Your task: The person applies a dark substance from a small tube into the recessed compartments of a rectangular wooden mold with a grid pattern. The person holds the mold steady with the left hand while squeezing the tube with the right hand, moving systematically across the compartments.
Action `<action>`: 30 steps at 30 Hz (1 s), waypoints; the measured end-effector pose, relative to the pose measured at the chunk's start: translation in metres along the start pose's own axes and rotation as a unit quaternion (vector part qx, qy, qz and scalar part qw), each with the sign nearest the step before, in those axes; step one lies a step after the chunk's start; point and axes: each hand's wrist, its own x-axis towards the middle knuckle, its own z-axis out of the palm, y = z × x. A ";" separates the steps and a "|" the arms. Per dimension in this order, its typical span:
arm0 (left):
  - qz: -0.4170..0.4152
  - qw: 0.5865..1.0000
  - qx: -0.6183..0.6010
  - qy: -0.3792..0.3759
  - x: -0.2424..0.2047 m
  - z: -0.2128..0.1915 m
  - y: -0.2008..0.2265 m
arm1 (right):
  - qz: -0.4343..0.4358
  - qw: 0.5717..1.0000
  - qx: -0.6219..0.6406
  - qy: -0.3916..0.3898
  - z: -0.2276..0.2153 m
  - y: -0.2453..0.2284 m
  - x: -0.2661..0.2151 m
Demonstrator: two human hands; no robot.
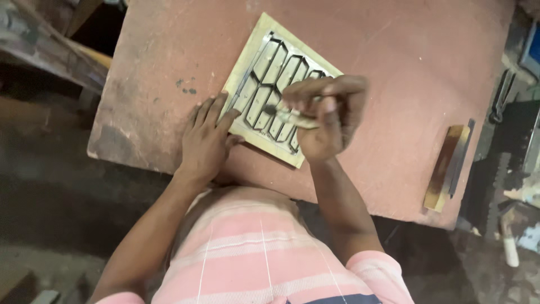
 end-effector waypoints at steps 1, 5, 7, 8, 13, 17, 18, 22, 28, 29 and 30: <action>-0.005 1.000 0.002 0.006 0.000 0.003 -0.002 | -0.020 0.999 0.025 0.000 -0.002 -0.002 -0.004; 0.007 0.999 -0.001 0.035 -0.011 0.006 0.001 | 0.049 0.994 -0.089 -0.042 -0.010 0.021 -0.005; 0.000 1.000 -0.004 0.016 -0.011 0.008 0.004 | -0.001 0.997 -0.067 -0.036 -0.032 0.013 -0.011; -0.009 1.000 -0.003 0.010 -0.012 0.007 0.006 | -0.036 0.995 -0.085 -0.024 -0.046 0.004 -0.016; 0.026 0.995 0.072 0.069 -0.029 0.018 0.043 | 0.001 0.988 -0.116 0.098 -0.127 -0.065 -0.075; 0.017 0.997 0.050 0.060 -0.030 0.045 0.094 | 0.064 0.973 -0.170 0.144 -0.155 -0.082 -0.113; -0.010 0.997 0.055 0.052 -0.024 0.052 0.106 | 0.082 0.960 -0.222 0.147 -0.156 -0.082 -0.120; -0.085 0.993 0.083 0.023 0.000 0.069 0.135 | 0.077 0.968 -0.226 0.077 -0.161 -0.083 -0.143; -0.128 0.989 0.074 -0.009 0.009 0.074 0.145 | 0.129 0.969 -0.207 0.050 -0.172 -0.081 -0.163; -0.141 0.987 0.066 -0.030 0.010 0.071 0.142 | 0.118 0.968 -0.215 0.059 -0.174 -0.081 -0.161; -0.133 0.989 0.060 -0.037 0.010 0.067 0.138 | 0.107 0.968 -0.219 0.062 -0.176 -0.081 -0.157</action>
